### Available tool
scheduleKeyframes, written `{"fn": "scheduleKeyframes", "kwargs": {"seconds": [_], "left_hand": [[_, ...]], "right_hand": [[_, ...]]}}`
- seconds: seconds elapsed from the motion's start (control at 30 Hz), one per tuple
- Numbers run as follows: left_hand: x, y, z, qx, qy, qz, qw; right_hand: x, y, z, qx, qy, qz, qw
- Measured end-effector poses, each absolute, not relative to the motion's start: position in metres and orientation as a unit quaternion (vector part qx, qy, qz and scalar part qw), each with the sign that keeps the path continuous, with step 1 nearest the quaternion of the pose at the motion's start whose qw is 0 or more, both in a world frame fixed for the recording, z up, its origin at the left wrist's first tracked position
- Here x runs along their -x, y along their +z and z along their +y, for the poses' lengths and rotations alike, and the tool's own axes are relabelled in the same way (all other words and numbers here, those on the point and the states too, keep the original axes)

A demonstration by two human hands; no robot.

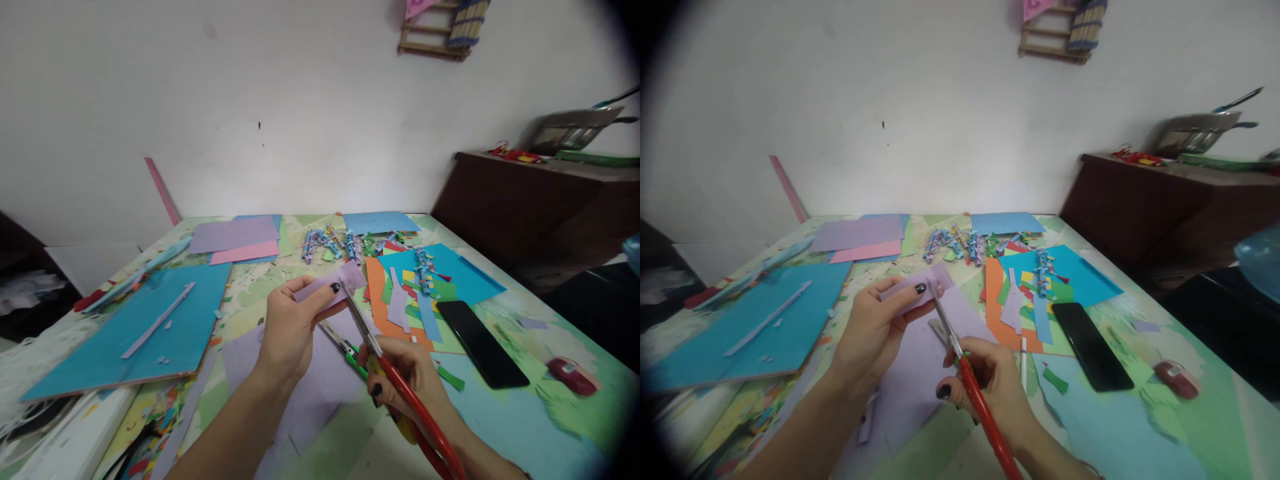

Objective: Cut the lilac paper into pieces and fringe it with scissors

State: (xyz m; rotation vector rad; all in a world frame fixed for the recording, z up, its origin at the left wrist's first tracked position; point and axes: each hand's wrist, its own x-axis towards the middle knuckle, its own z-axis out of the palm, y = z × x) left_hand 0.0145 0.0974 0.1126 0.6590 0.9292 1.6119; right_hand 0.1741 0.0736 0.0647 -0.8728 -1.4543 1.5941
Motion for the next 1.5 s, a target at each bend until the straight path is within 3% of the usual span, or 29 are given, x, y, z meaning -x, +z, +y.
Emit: {"fn": "scheduleKeyframes", "kwargs": {"seconds": [1.5], "left_hand": [[-0.0143,0.1127,0.0968,-0.284,0.674,0.398,0.553]], "right_hand": [[-0.1746,0.0584,0.0755,0.339,0.623,-0.582,0.398]]}}
